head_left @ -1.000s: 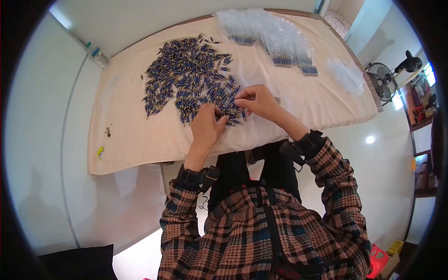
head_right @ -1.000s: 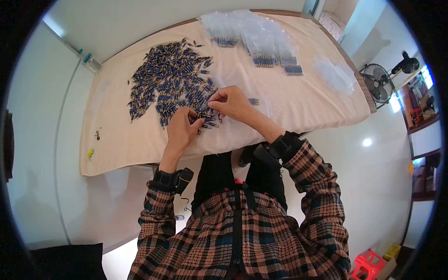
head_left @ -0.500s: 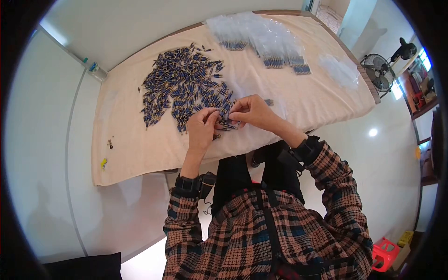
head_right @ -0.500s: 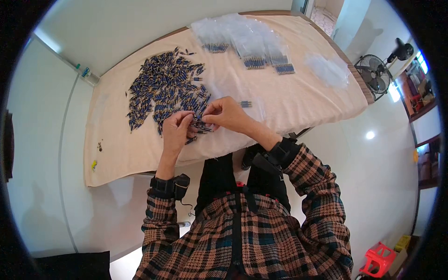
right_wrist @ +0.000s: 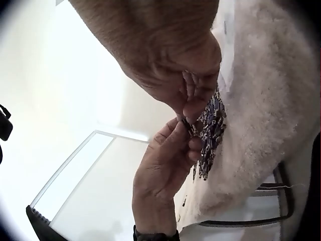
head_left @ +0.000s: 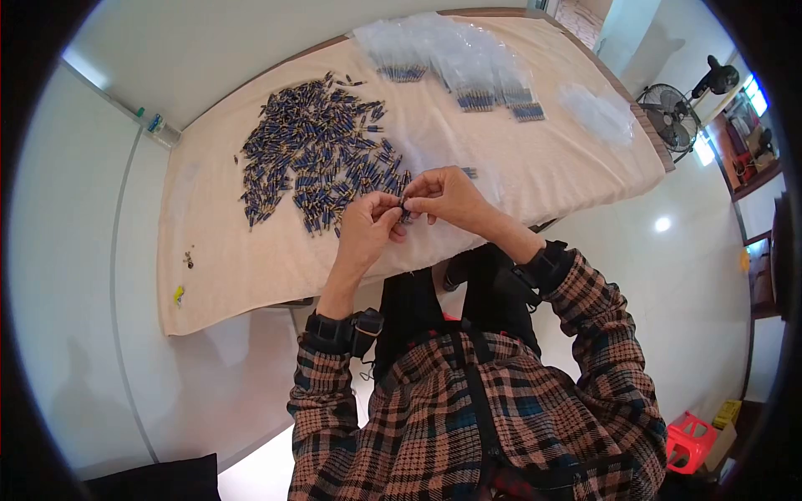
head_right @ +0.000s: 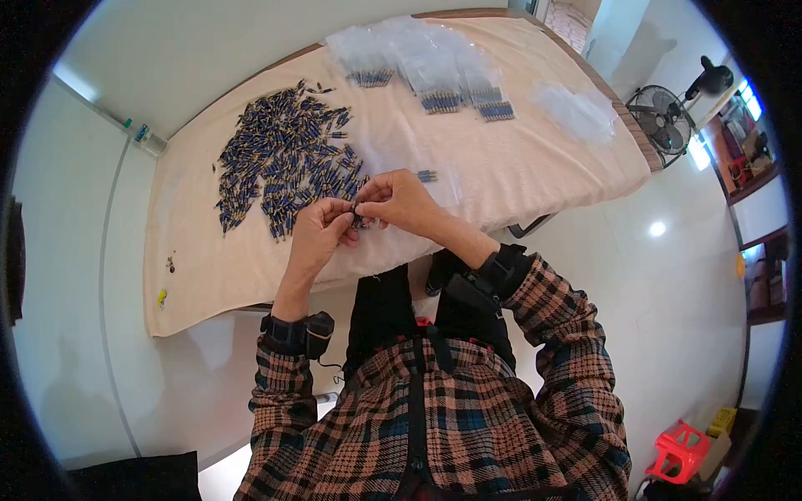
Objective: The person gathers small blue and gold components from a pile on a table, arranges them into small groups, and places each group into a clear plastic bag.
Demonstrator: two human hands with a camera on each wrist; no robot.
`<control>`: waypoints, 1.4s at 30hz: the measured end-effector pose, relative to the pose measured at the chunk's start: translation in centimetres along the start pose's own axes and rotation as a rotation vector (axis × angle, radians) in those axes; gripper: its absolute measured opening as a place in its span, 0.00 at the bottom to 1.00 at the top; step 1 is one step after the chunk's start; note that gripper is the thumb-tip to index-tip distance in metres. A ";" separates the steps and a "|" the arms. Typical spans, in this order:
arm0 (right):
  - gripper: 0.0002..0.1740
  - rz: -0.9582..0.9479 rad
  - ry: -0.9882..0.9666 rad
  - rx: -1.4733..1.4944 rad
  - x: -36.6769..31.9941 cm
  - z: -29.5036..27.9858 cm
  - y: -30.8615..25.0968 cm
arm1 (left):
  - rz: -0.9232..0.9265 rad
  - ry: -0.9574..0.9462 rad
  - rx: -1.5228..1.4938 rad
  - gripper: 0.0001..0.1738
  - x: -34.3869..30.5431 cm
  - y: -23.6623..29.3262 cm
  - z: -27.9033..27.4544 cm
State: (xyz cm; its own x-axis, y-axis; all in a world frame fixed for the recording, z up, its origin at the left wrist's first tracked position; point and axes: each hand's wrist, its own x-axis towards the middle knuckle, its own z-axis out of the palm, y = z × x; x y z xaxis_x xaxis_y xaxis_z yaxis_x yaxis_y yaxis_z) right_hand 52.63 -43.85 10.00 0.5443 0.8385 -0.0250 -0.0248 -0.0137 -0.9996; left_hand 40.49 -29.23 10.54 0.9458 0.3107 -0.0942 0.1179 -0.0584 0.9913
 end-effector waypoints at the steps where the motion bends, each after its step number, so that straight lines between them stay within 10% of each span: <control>1: 0.06 -0.009 0.015 0.037 -0.2 0.1 0.0 | 0.000 -0.001 0.000 0.08 0.0 0.0 0.1; 33: 0.07 0.045 0.178 0.200 -11.5 -5.1 1.4 | -0.022 -0.272 -0.030 0.04 -1.2 -0.1 8.7; 40: 0.07 -0.060 0.493 0.067 -11.3 -10.8 1.0 | 0.686 0.167 0.791 0.16 2.1 -0.9 7.7; 42: 0.08 -0.098 0.563 0.060 -10.7 -11.9 1.5 | 0.613 0.139 0.770 0.17 2.5 -1.7 7.7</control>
State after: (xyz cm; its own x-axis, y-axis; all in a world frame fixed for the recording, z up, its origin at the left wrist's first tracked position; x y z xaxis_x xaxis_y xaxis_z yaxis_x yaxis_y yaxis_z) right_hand 56.77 -59.31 8.63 0.9087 0.4147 0.0481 0.0098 0.0941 -0.9955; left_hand 45.03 -35.70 7.96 0.8710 0.1263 0.4748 -0.1689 -0.8306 0.5307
